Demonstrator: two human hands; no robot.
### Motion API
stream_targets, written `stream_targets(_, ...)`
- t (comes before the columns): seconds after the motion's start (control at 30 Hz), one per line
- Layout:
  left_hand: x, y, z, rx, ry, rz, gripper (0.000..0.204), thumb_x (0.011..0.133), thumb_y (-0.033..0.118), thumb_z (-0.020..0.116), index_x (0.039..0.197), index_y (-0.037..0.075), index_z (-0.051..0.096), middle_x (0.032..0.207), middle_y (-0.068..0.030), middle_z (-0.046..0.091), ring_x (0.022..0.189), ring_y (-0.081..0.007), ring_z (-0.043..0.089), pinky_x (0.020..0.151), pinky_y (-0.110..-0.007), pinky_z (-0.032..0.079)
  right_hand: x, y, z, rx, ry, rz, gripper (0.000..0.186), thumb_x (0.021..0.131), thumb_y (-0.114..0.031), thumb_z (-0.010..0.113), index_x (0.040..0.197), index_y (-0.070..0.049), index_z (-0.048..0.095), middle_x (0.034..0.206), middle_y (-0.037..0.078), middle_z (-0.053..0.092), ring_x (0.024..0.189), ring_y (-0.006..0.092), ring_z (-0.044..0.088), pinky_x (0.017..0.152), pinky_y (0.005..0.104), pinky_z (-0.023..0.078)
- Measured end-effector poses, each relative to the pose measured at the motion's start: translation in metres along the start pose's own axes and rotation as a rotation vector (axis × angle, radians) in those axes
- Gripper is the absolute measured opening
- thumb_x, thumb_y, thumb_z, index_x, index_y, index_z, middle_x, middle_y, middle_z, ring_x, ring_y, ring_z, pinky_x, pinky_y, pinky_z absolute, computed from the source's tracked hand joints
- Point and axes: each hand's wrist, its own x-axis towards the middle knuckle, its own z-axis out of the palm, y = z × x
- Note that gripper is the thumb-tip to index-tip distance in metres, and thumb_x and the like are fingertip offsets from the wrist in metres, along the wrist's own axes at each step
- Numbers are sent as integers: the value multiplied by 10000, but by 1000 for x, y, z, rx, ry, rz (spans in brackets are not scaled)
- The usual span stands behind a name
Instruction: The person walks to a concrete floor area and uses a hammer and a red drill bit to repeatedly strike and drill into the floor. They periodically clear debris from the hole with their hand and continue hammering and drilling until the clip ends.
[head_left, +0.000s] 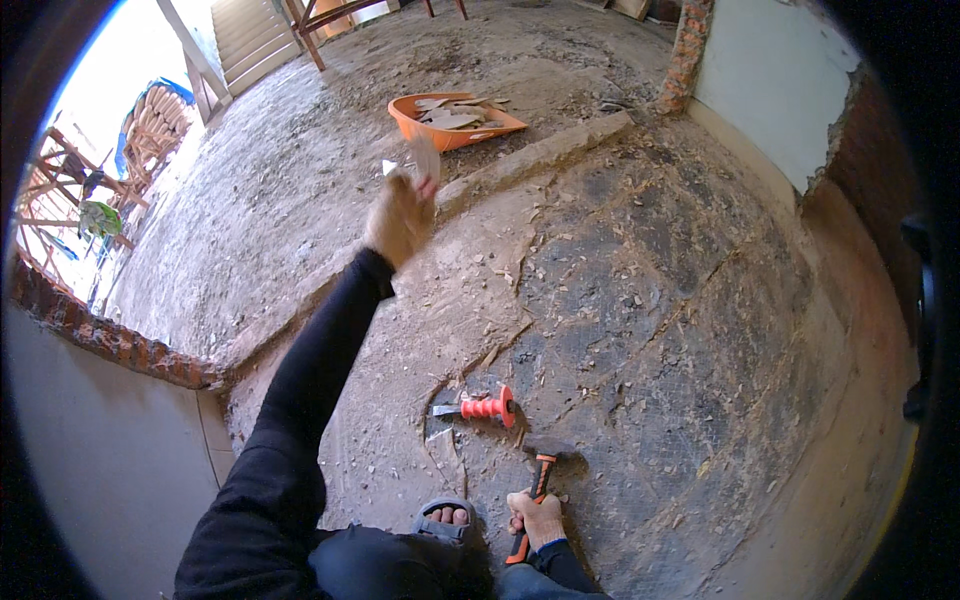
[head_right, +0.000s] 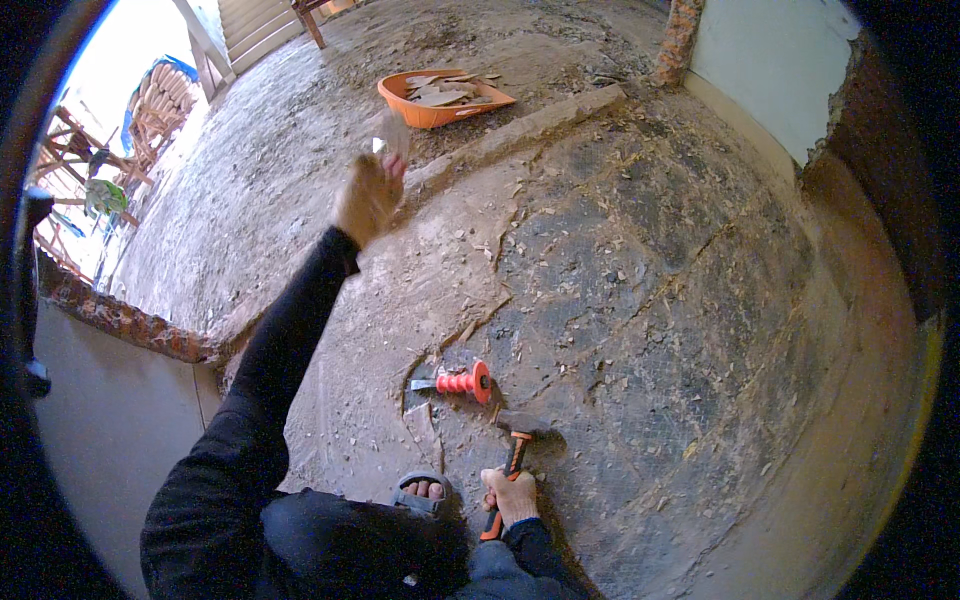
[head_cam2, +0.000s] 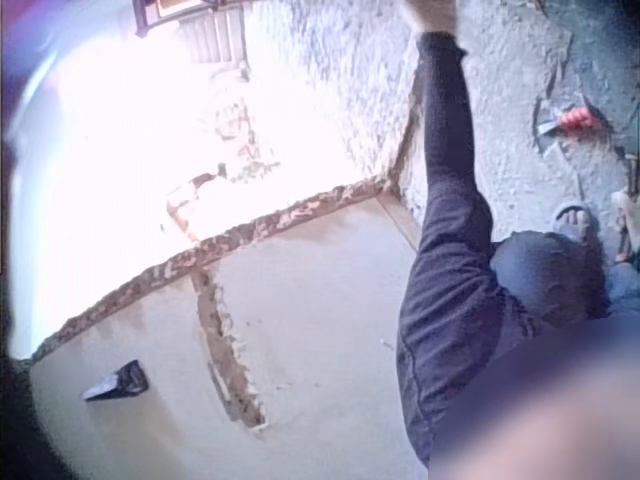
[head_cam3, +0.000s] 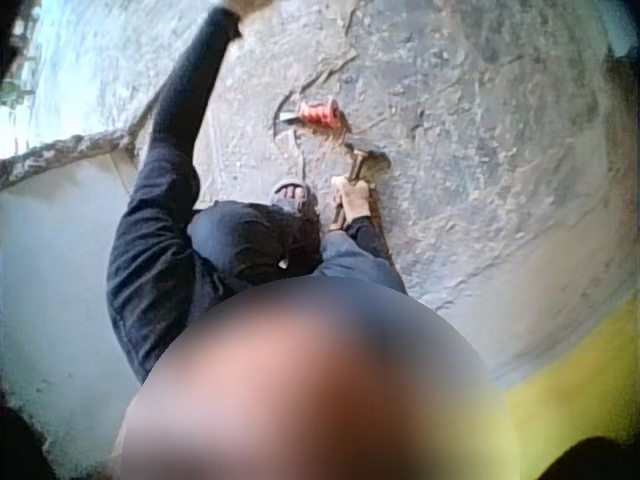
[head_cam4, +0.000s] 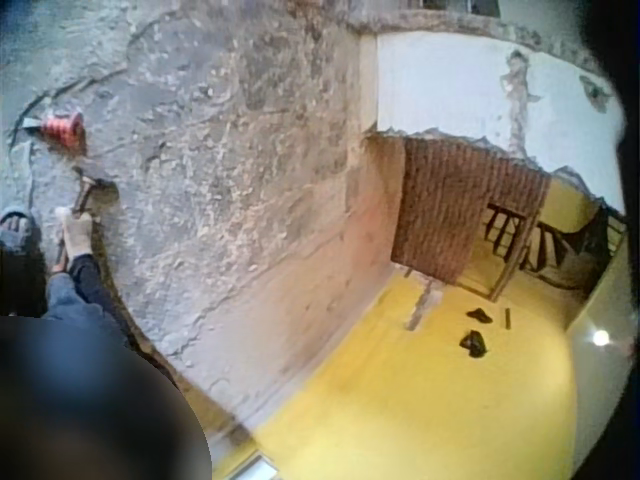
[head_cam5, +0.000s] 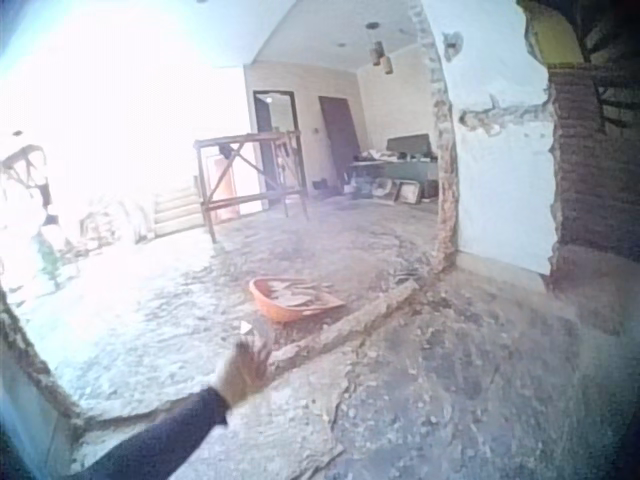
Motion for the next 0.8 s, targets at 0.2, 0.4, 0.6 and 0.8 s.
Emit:
stream_targets(0.2, 0, -7, -16, -1012, -58, -241, 220, 1073, 250, 512, 1084, 108, 679, 1072, -56, 734, 921, -227, 712, 703, -355, 575, 3, 5, -1, -13, 23, -9, 262, 853, -93, 810, 894, -59, 554, 635, 35, 535, 463, 172, 532, 448, 386, 488)
stream_targets(0.4, -131, 133, -71, -2522, -81, -733, 300, 994, 25, 712, 1289, -14, 667, 1121, -87, 738, 986, -156, 710, 872, -331, 606, 6, 5, -2, -141, 36, -78, 226, 873, -114, 784, 805, -53, 578, 614, 38, 549, 460, 176, 542, 442, 390, 491)
stream_targets(0.6, -235, 152, -83, -2024, 121, -609, 277, 921, 101, 787, 1179, 60, 695, 1014, -75, 709, 908, -208, 684, 804, -357, 572, 7, 6, -4, -121, 10, -62, 183, 880, -101, 760, 821, -59, 592, 604, 25, 534, 455, 161, 534, 449, 375, 491)
stream_targets(0.8, -291, 148, -112, -1416, -19, -312, 529, 748, 385, 900, 1175, 137, 712, 1130, -108, 673, 1058, -351, 641, 884, -500, 504, 4, 3, -5, -23, -21, -31, 265, 860, -116, 811, 954, -44, 574, 659, 28, 569, 464, 149, 551, 444, 359, 497)
